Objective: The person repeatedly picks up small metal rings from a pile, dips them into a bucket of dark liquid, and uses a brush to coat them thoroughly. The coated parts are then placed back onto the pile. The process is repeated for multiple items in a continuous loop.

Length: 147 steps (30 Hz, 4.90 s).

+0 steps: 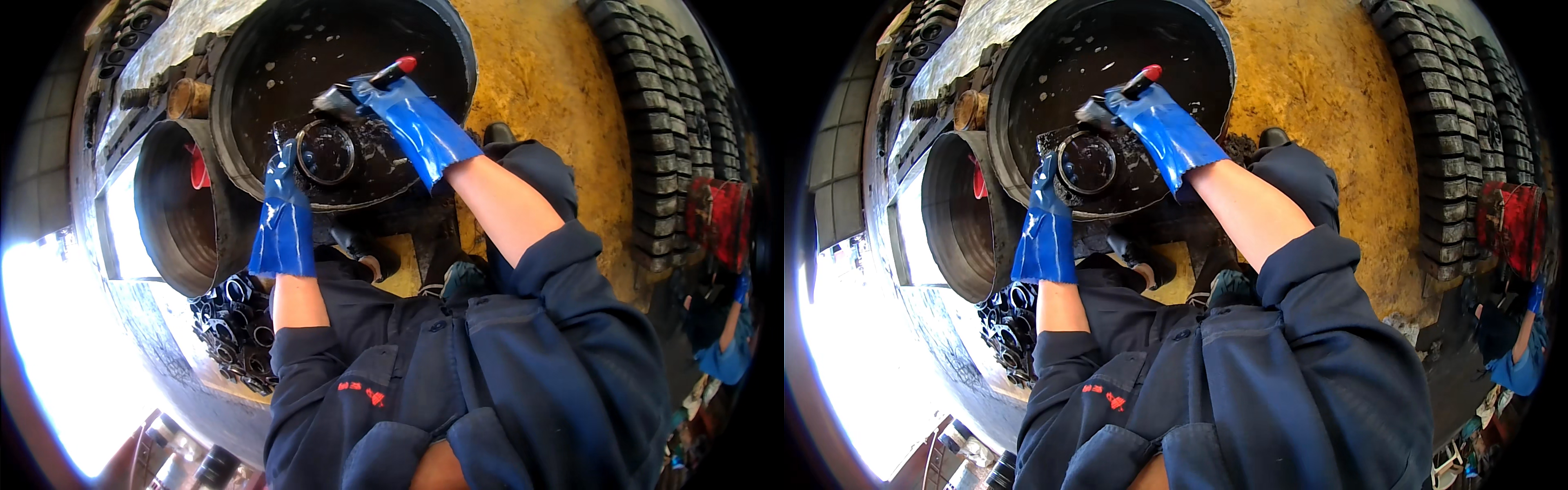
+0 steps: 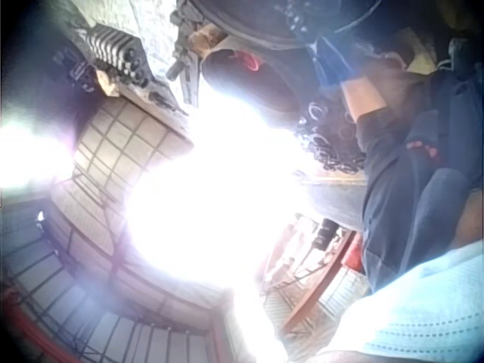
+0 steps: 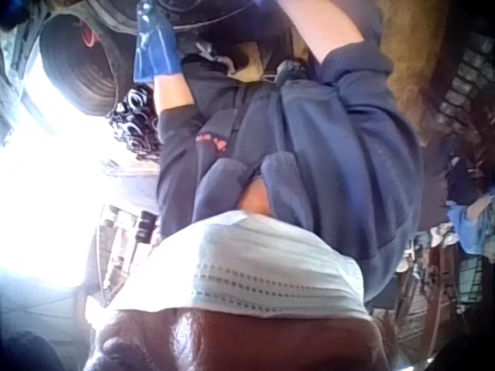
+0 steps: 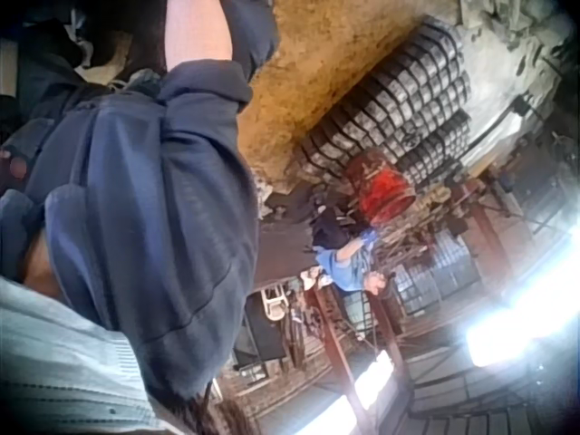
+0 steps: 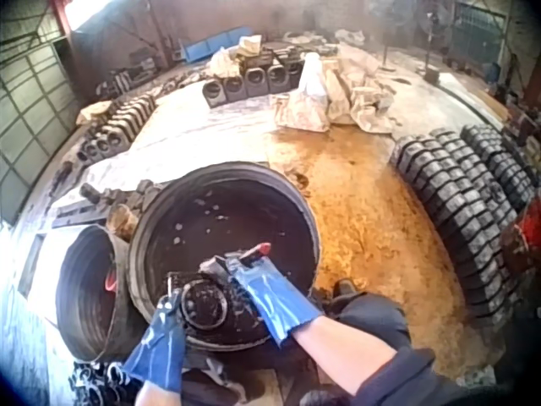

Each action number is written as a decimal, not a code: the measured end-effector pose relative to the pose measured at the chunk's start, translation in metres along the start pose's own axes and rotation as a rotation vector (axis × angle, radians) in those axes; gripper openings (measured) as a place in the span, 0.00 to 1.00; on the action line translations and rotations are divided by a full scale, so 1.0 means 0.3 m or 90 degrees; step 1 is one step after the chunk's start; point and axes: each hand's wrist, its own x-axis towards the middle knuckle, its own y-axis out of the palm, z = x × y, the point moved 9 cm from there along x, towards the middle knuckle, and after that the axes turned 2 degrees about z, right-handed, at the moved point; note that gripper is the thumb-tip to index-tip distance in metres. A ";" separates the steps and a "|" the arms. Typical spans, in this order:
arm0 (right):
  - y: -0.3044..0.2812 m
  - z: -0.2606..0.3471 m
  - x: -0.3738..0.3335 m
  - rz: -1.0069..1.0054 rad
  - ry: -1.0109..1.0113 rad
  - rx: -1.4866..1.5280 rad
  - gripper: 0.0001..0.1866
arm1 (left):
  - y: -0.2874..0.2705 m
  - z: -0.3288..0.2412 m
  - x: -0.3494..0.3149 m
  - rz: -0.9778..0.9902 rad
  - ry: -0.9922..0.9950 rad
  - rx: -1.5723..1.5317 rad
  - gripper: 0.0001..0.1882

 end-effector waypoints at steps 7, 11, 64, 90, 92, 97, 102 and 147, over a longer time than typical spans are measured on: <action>-0.032 -0.099 0.002 -0.098 0.092 -0.128 0.18 | 0.050 0.014 -0.016 -0.073 0.005 -0.004 0.16; -0.092 -0.105 -0.026 -0.200 0.183 -0.210 0.14 | 0.100 0.053 -0.032 -0.097 -0.015 0.021 0.18; -0.023 -0.026 -0.146 0.022 0.167 -0.038 0.20 | 0.084 -0.197 -0.230 -0.316 0.166 0.873 0.32; -0.094 0.019 -0.064 -0.021 0.108 -0.155 0.26 | 0.182 -0.221 -0.264 -0.137 0.218 0.450 0.24; -0.111 -0.019 -0.047 -0.058 0.117 -0.149 0.25 | 0.151 -0.151 -0.172 -0.128 0.139 0.264 0.24; -0.125 -0.041 -0.072 -0.130 0.121 -0.098 0.22 | 0.116 -0.039 -0.099 -0.119 0.053 0.127 0.23; 0.024 0.059 0.018 0.052 0.025 0.160 0.21 | 0.106 -0.008 -0.068 -0.097 0.026 0.099 0.23; -0.023 0.162 -0.176 -0.078 0.066 0.090 0.15 | 0.294 -0.140 -0.200 -0.100 0.100 0.134 0.19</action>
